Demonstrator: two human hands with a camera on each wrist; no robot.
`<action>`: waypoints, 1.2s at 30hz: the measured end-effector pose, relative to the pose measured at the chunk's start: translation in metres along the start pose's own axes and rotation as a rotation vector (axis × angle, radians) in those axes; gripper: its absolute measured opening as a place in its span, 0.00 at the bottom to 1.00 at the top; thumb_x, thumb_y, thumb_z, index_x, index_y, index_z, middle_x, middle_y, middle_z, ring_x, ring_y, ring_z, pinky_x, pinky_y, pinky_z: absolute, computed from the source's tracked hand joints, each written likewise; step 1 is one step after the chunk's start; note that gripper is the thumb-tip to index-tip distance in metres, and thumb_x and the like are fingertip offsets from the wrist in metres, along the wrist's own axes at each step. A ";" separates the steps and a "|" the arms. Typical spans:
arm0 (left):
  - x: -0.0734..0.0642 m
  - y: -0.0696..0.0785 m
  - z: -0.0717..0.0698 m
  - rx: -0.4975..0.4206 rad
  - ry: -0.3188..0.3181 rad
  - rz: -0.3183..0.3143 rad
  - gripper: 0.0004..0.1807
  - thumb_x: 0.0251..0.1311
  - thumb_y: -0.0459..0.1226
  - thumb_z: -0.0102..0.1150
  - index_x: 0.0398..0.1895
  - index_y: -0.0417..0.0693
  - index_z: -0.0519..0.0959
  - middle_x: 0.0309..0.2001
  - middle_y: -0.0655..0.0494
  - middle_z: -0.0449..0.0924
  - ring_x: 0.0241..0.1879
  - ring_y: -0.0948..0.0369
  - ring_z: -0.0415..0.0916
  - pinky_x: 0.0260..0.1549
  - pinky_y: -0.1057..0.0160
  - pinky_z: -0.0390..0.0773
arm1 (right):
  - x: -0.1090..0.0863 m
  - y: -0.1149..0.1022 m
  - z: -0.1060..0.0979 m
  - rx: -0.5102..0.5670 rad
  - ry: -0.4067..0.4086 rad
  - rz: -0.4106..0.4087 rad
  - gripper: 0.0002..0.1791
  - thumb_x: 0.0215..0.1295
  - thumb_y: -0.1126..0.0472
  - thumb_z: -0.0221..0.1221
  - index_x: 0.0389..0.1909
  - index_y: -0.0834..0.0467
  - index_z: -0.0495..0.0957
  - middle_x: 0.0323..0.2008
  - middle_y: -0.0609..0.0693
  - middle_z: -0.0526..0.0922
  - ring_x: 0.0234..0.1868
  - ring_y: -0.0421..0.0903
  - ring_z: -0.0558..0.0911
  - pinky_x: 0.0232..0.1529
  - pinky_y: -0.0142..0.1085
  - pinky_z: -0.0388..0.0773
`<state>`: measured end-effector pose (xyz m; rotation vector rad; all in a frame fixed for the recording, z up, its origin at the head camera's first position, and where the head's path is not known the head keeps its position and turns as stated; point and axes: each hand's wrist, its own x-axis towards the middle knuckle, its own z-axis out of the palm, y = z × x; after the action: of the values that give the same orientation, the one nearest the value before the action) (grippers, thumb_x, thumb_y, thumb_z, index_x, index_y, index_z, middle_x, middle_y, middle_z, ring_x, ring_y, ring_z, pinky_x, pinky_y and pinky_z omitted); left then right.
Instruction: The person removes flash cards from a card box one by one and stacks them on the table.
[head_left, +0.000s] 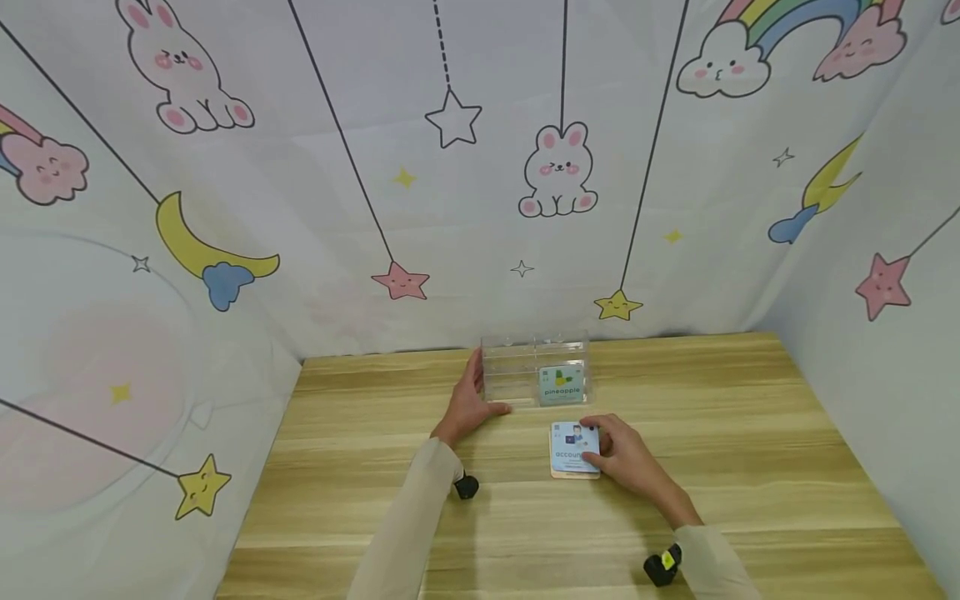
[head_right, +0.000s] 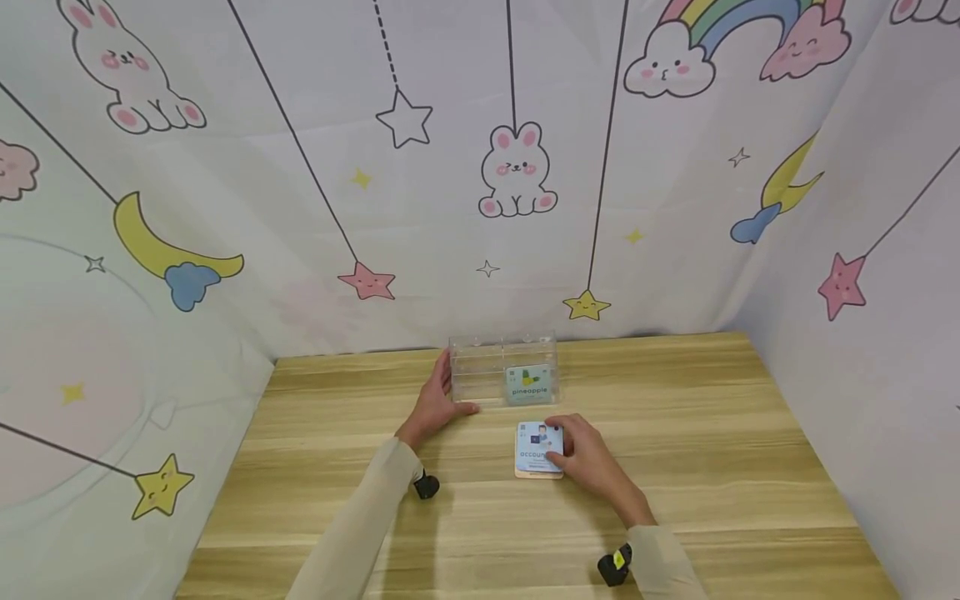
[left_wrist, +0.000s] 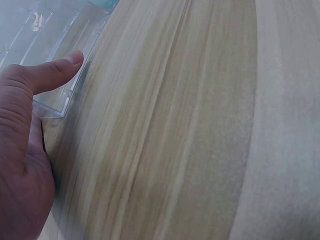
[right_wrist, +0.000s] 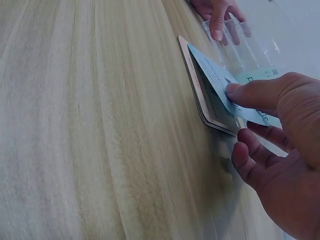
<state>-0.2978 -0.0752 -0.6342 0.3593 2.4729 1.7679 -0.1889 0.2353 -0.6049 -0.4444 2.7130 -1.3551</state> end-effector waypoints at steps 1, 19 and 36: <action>0.000 0.000 0.000 0.008 -0.005 -0.010 0.69 0.48 0.30 0.83 0.85 0.52 0.41 0.83 0.46 0.47 0.80 0.52 0.51 0.77 0.56 0.58 | 0.000 0.000 0.000 -0.008 -0.001 -0.002 0.29 0.59 0.68 0.74 0.62 0.63 0.78 0.47 0.54 0.78 0.32 0.42 0.73 0.29 0.30 0.73; 0.000 0.001 -0.001 0.005 -0.016 -0.035 0.70 0.48 0.32 0.84 0.85 0.53 0.40 0.84 0.50 0.45 0.80 0.54 0.50 0.77 0.58 0.58 | -0.001 0.011 0.003 -0.071 -0.061 -0.058 0.29 0.59 0.63 0.76 0.61 0.61 0.80 0.53 0.52 0.77 0.36 0.45 0.71 0.35 0.32 0.68; -0.004 0.012 -0.002 0.014 -0.012 -0.022 0.69 0.49 0.30 0.83 0.85 0.48 0.41 0.84 0.47 0.45 0.80 0.51 0.51 0.76 0.59 0.59 | -0.001 0.013 0.003 -0.083 -0.103 -0.072 0.28 0.61 0.63 0.75 0.62 0.62 0.80 0.62 0.57 0.74 0.41 0.43 0.73 0.41 0.33 0.75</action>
<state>-0.2923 -0.0746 -0.6222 0.3413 2.4726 1.7367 -0.1899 0.2406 -0.6174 -0.6070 2.7011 -1.2028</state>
